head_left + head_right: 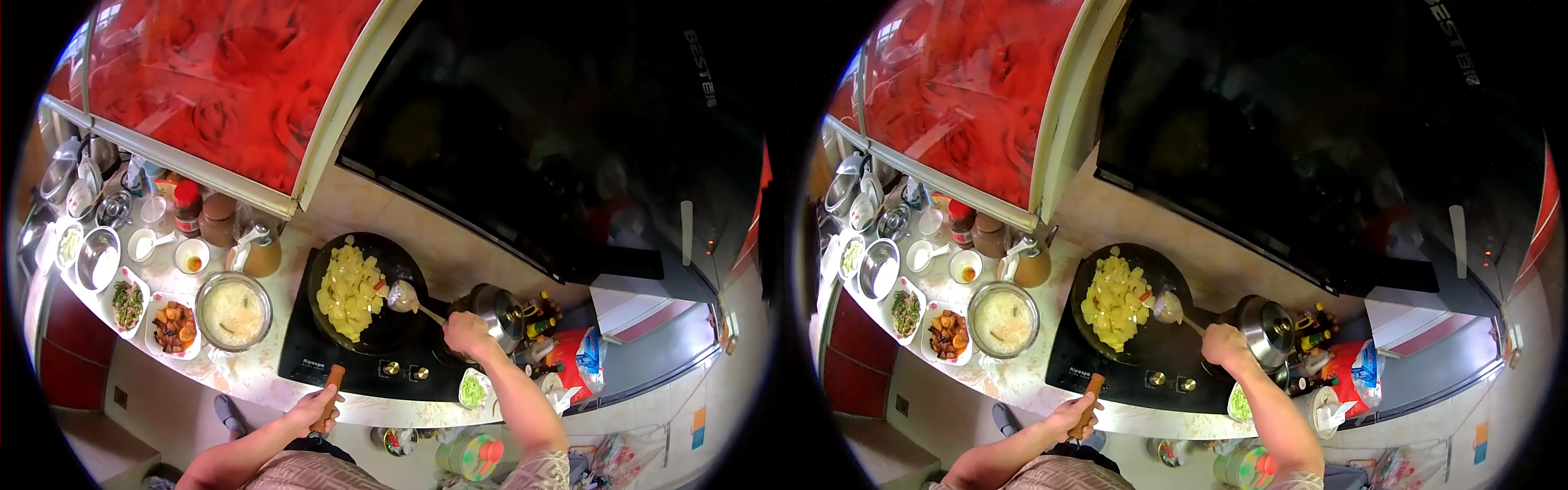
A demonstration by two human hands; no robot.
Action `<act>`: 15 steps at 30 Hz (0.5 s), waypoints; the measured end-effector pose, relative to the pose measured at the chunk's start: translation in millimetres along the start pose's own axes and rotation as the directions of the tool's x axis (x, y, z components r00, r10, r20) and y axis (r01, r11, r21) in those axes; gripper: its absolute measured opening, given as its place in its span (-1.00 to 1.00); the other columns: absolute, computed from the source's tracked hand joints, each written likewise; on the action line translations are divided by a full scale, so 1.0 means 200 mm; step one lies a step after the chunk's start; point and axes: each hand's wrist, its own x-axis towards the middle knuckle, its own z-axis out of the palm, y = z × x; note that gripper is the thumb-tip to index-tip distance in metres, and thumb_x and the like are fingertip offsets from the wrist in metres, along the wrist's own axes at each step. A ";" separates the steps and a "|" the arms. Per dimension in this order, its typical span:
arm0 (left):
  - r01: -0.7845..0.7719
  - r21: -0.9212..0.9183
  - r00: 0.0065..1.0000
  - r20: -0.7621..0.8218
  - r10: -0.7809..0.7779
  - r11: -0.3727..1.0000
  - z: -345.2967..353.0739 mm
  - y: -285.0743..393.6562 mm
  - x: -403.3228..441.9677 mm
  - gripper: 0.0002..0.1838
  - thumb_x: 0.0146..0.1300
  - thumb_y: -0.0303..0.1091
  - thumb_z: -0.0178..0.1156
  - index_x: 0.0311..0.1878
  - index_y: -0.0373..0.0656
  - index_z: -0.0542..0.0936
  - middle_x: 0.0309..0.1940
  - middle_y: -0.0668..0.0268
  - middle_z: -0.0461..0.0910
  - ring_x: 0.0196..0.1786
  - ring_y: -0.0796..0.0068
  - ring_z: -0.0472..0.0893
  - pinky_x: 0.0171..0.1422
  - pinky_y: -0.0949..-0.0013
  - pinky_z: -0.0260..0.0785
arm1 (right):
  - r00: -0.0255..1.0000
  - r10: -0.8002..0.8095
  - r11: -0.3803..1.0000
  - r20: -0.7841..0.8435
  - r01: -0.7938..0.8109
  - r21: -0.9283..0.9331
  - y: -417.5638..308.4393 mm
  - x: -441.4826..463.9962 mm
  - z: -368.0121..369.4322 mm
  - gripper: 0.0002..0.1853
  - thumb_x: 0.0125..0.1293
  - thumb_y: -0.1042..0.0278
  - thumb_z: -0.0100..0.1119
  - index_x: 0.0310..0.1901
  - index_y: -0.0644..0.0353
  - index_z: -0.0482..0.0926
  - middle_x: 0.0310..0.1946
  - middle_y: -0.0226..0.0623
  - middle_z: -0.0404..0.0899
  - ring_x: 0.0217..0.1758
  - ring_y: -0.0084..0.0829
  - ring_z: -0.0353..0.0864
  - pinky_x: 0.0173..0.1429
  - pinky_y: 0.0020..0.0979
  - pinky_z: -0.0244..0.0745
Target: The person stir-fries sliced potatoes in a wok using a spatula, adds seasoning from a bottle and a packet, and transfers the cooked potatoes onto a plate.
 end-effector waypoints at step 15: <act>-0.017 0.031 1.000 0.000 0.017 0.999 0.01 -0.01 -0.01 -0.46 0.38 0.19 -0.04 0.01 -0.17 0.40 -0.51 0.33 0.37 -0.59 0.54 0.37 -0.53 0.44 0.26 | 0.989 -0.145 0.989 -0.018 0.144 -0.033 0.00 -0.04 -0.08 -0.63 0.32 0.06 0.05 -0.19 0.21 0.67 -0.23 0.00 0.66 -0.10 -0.02 0.64 0.00 -0.14 0.55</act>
